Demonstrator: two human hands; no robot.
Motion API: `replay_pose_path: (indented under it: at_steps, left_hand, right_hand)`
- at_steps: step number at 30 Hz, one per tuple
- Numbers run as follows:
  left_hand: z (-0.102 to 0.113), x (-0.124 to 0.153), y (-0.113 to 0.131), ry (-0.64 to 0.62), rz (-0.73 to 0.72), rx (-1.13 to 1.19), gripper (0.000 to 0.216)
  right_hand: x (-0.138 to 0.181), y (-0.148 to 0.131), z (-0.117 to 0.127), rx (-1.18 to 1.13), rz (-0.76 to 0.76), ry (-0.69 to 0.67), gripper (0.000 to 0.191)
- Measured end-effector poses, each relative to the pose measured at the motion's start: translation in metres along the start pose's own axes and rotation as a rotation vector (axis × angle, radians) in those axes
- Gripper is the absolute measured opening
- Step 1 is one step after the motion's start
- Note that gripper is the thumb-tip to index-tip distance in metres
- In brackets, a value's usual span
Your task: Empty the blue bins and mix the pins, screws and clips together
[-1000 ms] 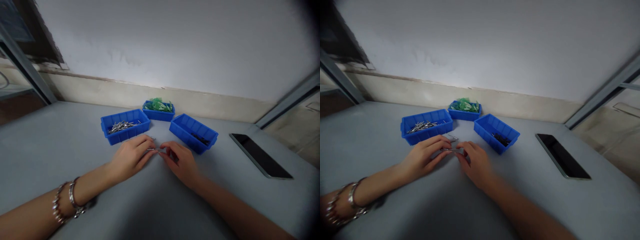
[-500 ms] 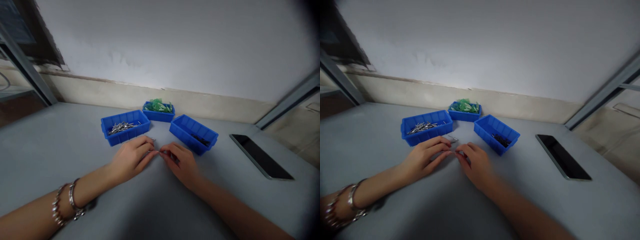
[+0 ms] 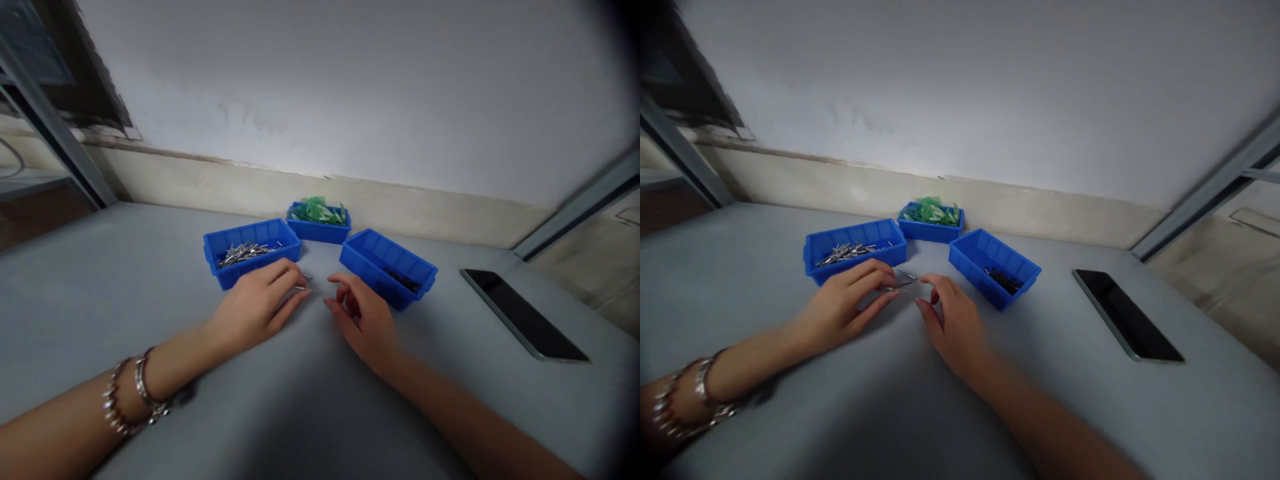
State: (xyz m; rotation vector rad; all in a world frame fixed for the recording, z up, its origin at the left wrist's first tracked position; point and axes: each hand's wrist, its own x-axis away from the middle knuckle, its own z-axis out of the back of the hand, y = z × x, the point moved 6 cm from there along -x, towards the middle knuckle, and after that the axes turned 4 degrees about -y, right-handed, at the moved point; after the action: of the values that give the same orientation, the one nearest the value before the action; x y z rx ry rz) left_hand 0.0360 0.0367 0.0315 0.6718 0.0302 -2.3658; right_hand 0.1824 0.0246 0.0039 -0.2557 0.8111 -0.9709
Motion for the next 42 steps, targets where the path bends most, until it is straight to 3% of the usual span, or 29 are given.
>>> replay_pose_path:
  at_steps: [4, 6, 11, 16, 24, 29, 31, 33, 37, 42]
  left_hand:
    - [0.021, -0.002, -0.025, 0.134, 0.201, -0.312, 0.023]
    - [0.027, 0.0, -0.039, 0.143, 0.331, -0.46, 0.024]
    - [0.023, 0.0, -0.056, -0.03, 0.479, -0.654, 0.03]
    - [0.019, 0.001, -0.059, -0.15, 0.584, -0.623, 0.034]
    - [0.019, 0.001, -0.06, -0.116, 0.557, -0.611, 0.035]
    - [0.018, -0.003, -0.046, -0.009, 0.341, -0.552, 0.029]
    - [0.012, -0.005, -0.034, -0.074, 0.221, -0.476, 0.026]
    - [0.001, -0.005, -0.024, -0.215, 0.152, -0.417, 0.024]
    - [-0.014, 0.001, -0.018, -0.418, 0.245, -0.407, 0.024]
    - [-0.024, 0.006, -0.024, -0.476, 0.318, -0.456, 0.024]
  right_hand:
    - [0.004, 0.006, -0.004, 0.001, -0.034, -0.013, 0.027]
    - [0.006, 0.006, -0.006, -0.001, -0.022, -0.045, 0.027]
    - [0.007, 0.004, -0.008, -0.001, -0.006, -0.061, 0.026]
    - [0.006, 0.003, -0.009, -0.014, -0.009, -0.075, 0.026]
    - [0.007, 0.002, -0.011, -0.037, 0.004, -0.112, 0.024]
    - [0.006, 0.002, -0.013, -0.046, -0.004, -0.13, 0.024]
    - [0.005, 0.002, -0.013, -0.047, -0.012, -0.135, 0.024]
    - [0.004, 0.002, -0.013, -0.046, -0.012, -0.138, 0.024]
    - [0.002, 0.001, -0.013, -0.053, -0.006, -0.145, 0.023]
    - [0.003, 0.001, -0.013, -0.054, -0.007, -0.159, 0.023]
